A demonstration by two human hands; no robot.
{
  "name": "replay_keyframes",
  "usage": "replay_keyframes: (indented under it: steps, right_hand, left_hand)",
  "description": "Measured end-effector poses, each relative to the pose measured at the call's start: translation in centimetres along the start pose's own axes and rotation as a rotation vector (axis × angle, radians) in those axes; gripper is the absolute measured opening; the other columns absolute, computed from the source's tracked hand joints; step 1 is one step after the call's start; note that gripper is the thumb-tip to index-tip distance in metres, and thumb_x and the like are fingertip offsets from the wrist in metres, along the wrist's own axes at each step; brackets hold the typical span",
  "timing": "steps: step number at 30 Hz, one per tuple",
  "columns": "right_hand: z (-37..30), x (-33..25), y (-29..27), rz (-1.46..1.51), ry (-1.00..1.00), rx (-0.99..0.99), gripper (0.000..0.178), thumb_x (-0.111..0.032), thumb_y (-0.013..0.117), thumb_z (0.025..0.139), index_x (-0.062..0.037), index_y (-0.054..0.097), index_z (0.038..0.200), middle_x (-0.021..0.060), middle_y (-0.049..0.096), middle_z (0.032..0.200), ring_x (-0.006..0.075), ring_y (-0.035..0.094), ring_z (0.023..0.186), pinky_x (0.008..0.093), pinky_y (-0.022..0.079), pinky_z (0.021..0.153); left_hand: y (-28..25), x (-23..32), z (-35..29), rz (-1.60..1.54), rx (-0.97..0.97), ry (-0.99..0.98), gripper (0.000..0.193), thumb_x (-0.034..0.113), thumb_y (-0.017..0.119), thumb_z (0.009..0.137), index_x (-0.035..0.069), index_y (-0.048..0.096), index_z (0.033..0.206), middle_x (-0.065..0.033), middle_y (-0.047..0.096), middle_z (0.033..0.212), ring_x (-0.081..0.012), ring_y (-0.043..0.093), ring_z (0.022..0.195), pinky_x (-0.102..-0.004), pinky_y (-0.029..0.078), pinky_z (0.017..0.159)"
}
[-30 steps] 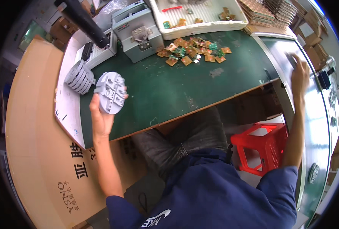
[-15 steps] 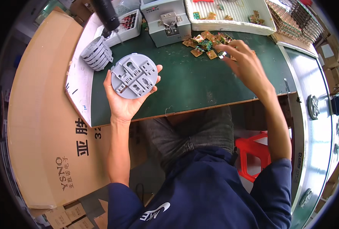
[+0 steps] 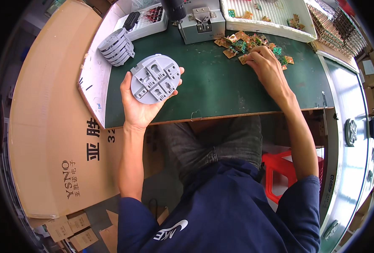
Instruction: Assembling circuit boards into circular plastic housings using an electric screwdriver and then packing the finished units into a large shipping box.
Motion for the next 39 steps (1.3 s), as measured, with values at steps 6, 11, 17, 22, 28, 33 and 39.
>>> replay_keyframes:
  steps: [6,11,17,22,28,33,39]
  right_hand:
    - [-1.1,0.6,-0.9,0.252,0.339,0.124,0.015,-0.005,0.066,0.096,-0.0024,0.071,0.110,0.0062,0.066,0.097,0.0137,0.061,0.075,0.0285,0.052,0.068]
    - [-2.6,2.2,0.6,0.672,0.594,0.104,0.019,-0.010,0.061,0.101,0.0004,0.070,0.115,0.0025,0.067,0.091,0.0058,0.059,0.074,0.0220,0.051,0.064]
    - [-1.7,-1.0,2.4,0.331,0.294,-0.081,0.013,0.000,0.072,0.091,0.0010,0.068,0.103,0.0046,0.068,0.092,0.0127,0.067,0.092,0.0270,0.054,0.086]
    - [-4.3,5.7,3.3,0.391,0.307,0.013,0.012,-0.005,0.065,0.098,-0.0015,0.063,0.109,0.0035,0.064,0.098,0.0121,0.061,0.092,0.0267,0.050,0.085]
    - [-3.9,6.4,2.3,0.474,0.311,-0.067,0.012,-0.009,0.064,0.101,0.0008,0.065,0.106,0.0038,0.064,0.098,0.0106,0.058,0.086,0.0245,0.049,0.079]
    - [-3.5,6.0,2.5,0.507,0.328,-0.059,0.022,-0.011,0.063,0.102,0.0021,0.067,0.119,0.0042,0.068,0.105,0.0109,0.061,0.088,0.0252,0.050,0.080]
    - [-4.1,4.7,0.9,0.443,0.418,-0.029,0.026,-0.015,0.058,0.104,-0.0002,0.069,0.123,0.0068,0.070,0.106,0.0125,0.064,0.091,0.0264,0.052,0.081]
  left_hand:
    - [-0.6,0.2,-0.5,0.086,0.073,0.041,0.074,0.059,0.044,0.101,-0.002,0.049,0.143,-0.0236,0.061,0.133,-0.0356,0.066,0.114,-0.0444,0.057,0.089]
    - [-0.9,0.3,-0.8,0.125,0.096,0.070,0.074,0.058,0.047,0.100,-0.004,0.050,0.141,-0.0207,0.063,0.132,-0.0343,0.065,0.115,-0.0453,0.055,0.093]
    - [-2.7,1.9,-8.9,0.124,0.167,0.246,0.081,0.059,0.051,0.098,-0.006,0.044,0.146,-0.0236,0.058,0.140,-0.0390,0.061,0.122,-0.0498,0.050,0.100]
    - [-4.6,-1.6,-21.9,-0.218,0.055,0.520,0.085,0.069,0.047,0.094,0.007,0.043,0.151,-0.0389,0.044,0.145,-0.0548,0.053,0.126,-0.0556,0.050,0.096]
    - [-5.4,-9.4,-46.2,-0.425,0.770,1.000,0.078,0.062,0.060,0.090,0.007,0.049,0.146,-0.0304,0.043,0.149,-0.0485,0.051,0.124,-0.0545,0.048,0.097]
    - [-4.5,-9.6,-66.6,-0.379,0.785,1.891,0.116,0.067,0.071,0.078,0.005,0.018,0.161,-0.0243,0.008,0.167,-0.0492,0.014,0.151,-0.0613,0.021,0.124]
    - [-10.2,-7.7,-54.8,-0.507,0.631,1.206,0.103,0.063,0.068,0.087,0.002,0.024,0.158,-0.0241,0.028,0.162,-0.0401,0.028,0.149,-0.0576,0.029,0.120]
Point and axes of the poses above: each hand's wrist, its own z-axis towards the middle knuckle, its own y-axis out of the palm, x = y × z, the point moved 5 cm from there along z, towards the middle knuckle
